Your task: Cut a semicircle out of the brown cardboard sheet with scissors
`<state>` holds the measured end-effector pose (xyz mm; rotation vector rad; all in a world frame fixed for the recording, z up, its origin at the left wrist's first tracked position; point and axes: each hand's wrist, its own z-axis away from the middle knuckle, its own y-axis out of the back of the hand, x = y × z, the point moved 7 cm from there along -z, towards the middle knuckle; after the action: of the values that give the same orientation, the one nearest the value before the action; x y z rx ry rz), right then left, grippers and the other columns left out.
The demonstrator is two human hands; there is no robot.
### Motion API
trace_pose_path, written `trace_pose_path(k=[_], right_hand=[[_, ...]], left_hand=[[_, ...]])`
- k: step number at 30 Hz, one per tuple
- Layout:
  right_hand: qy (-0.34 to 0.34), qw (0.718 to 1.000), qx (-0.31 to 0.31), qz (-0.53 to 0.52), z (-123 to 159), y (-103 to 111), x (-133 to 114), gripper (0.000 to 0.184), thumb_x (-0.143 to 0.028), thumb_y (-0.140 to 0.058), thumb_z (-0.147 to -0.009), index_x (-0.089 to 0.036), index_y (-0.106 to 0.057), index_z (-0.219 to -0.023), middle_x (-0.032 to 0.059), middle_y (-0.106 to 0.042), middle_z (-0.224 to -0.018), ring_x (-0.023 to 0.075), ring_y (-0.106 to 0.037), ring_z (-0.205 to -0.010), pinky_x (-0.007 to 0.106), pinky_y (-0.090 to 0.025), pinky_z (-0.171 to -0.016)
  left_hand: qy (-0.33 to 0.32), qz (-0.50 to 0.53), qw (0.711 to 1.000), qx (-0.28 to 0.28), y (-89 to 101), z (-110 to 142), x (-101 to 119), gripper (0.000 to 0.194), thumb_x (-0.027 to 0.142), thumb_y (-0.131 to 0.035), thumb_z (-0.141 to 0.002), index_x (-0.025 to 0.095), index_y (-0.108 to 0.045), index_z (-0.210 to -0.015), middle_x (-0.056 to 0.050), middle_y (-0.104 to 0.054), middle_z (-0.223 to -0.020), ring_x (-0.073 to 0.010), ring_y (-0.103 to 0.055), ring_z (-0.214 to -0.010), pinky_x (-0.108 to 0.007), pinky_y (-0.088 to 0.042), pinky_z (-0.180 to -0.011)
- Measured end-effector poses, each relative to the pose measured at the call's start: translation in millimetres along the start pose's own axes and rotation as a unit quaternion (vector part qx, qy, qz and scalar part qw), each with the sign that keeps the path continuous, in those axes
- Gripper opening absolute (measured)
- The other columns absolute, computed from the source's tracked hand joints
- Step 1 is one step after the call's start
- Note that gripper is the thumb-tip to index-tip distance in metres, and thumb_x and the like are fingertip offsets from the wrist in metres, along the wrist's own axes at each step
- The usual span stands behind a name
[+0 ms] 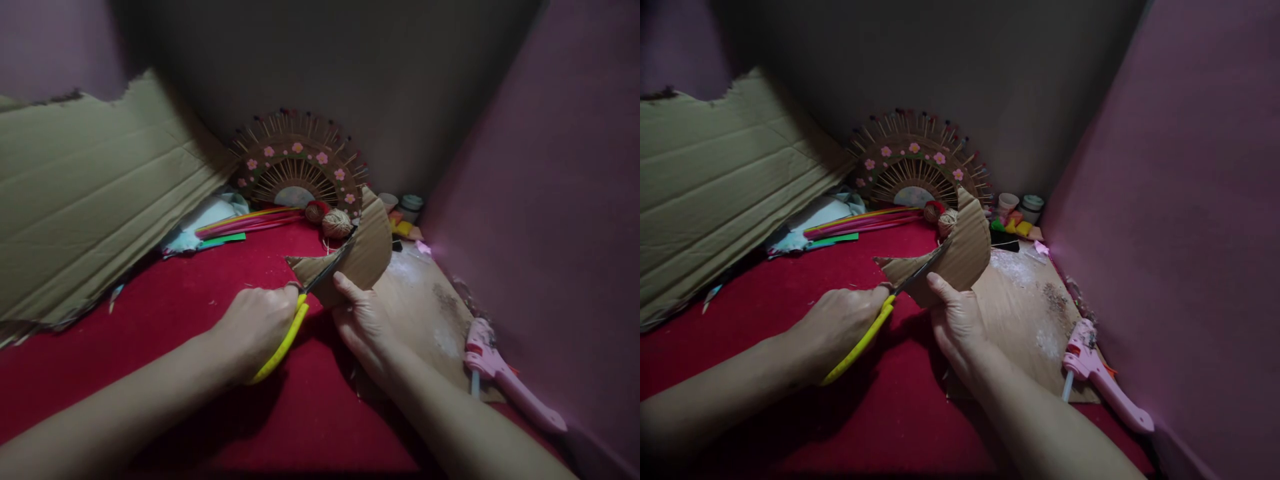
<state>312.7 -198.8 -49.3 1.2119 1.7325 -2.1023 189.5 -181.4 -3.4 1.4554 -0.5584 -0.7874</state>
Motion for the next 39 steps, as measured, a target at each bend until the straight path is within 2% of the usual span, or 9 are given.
trace_pose_path(k=[4,7,11,13,18,22,26,33,39], right_hand=[[-0.016,1.000,0.003,-0.006,1.2,-3.7,-3.0,0.033,-0.010,-0.077,-0.059,-0.017,-0.071,-0.091,0.0021,-0.075,-0.082,0.0183,-0.067,-0.080,0.035,-0.053,-0.087],[-0.041,0.999,0.018,-0.023,-1.8,-6.5,-16.3,0.035,-0.012,-0.075,-0.060,-0.019,-0.069,-0.094,0.0006,-0.075,-0.084,0.0194,-0.068,-0.084,0.037,-0.051,-0.091],[0.024,0.999,0.043,0.006,-15.0,-1.3,-52.1,0.024,-0.018,-0.071,-0.068,-0.021,-0.067,-0.091,-0.0005,-0.074,-0.080,0.0195,-0.068,-0.084,0.036,-0.052,-0.088],[0.015,0.998,0.048,0.035,-21.4,3.3,-57.7,0.024,-0.020,-0.072,-0.068,-0.022,-0.067,-0.091,-0.0019,-0.073,-0.075,0.0194,-0.068,-0.076,0.038,-0.054,-0.083],[0.030,0.997,0.032,0.065,-25.0,8.0,-57.5,0.027,-0.023,-0.073,-0.070,-0.024,-0.065,-0.095,-0.0038,-0.073,-0.081,0.0174,-0.067,-0.076,0.038,-0.053,-0.085],[0.062,0.995,0.015,0.071,-21.3,5.3,-57.8,0.023,-0.025,-0.070,-0.073,-0.024,-0.066,-0.096,-0.0016,-0.074,-0.088,0.0190,-0.067,-0.081,0.040,-0.052,-0.085],[0.056,0.997,0.009,0.058,-17.6,3.0,-56.2,0.024,-0.022,-0.068,-0.075,-0.023,-0.066,-0.099,-0.0008,-0.074,-0.089,0.0193,-0.067,-0.082,0.040,-0.051,-0.086],[0.035,0.998,0.032,0.028,-14.0,4.8,-51.8,0.030,-0.020,-0.068,-0.074,-0.023,-0.065,-0.104,-0.0006,-0.074,-0.088,0.0200,-0.067,-0.081,0.042,-0.051,-0.087],[0.019,0.998,0.047,0.031,-13.8,6.6,-49.2,0.037,-0.022,-0.070,-0.071,-0.023,-0.064,-0.108,0.0001,-0.074,-0.089,0.0210,-0.067,-0.082,0.043,-0.052,-0.085]], left_hand=[[0.010,0.005,1.000,0.001,-0.6,-0.4,-4.2,0.022,0.019,-0.032,-0.087,0.017,-0.053,-0.093,-0.012,-0.070,-0.071,-0.0340,-0.070,-0.068,-0.038,-0.047,-0.055],[0.016,0.018,1.000,-0.007,-1.4,-1.6,-10.7,0.018,0.017,-0.035,-0.085,0.018,-0.053,-0.090,-0.012,-0.071,-0.075,-0.0339,-0.070,-0.073,-0.038,-0.047,-0.057],[-0.002,0.024,0.999,-0.036,-2.5,-2.2,-14.4,0.014,0.017,-0.037,-0.085,0.019,-0.051,-0.085,-0.011,-0.072,-0.083,-0.0323,-0.070,-0.079,-0.037,-0.047,-0.060],[-0.021,0.024,0.999,-0.044,-3.0,-1.7,-12.8,0.013,0.018,-0.038,-0.085,0.020,-0.050,-0.084,-0.011,-0.071,-0.084,-0.0324,-0.069,-0.079,-0.038,-0.046,-0.061],[-0.042,0.065,0.997,-0.030,-4.6,-1.4,-8.4,0.010,0.022,-0.038,-0.084,0.020,-0.048,-0.086,-0.012,-0.070,-0.086,-0.0343,-0.068,-0.078,-0.041,-0.046,-0.062],[-0.066,0.129,0.989,-0.028,-7.9,-0.8,-3.8,0.012,0.031,-0.044,-0.082,0.020,-0.045,-0.087,-0.011,-0.067,-0.086,-0.0322,-0.067,-0.077,-0.040,-0.047,-0.064],[-0.076,0.143,0.987,-0.020,-9.0,-1.2,-1.7,0.011,0.031,-0.045,-0.081,0.021,-0.045,-0.084,-0.010,-0.066,-0.086,-0.0296,-0.065,-0.075,-0.039,-0.047,-0.065],[-0.014,0.019,0.999,-0.034,-7.6,-5.8,-3.2,0.019,0.017,-0.038,-0.085,0.014,-0.055,-0.091,-0.016,-0.070,-0.080,-0.0348,-0.069,-0.074,-0.040,-0.047,-0.059],[-0.020,-0.027,0.999,-0.023,-4.0,-4.6,-4.3,0.023,0.013,-0.035,-0.085,0.013,-0.058,-0.089,-0.015,-0.071,-0.075,-0.0338,-0.070,-0.070,-0.036,-0.042,-0.051]])
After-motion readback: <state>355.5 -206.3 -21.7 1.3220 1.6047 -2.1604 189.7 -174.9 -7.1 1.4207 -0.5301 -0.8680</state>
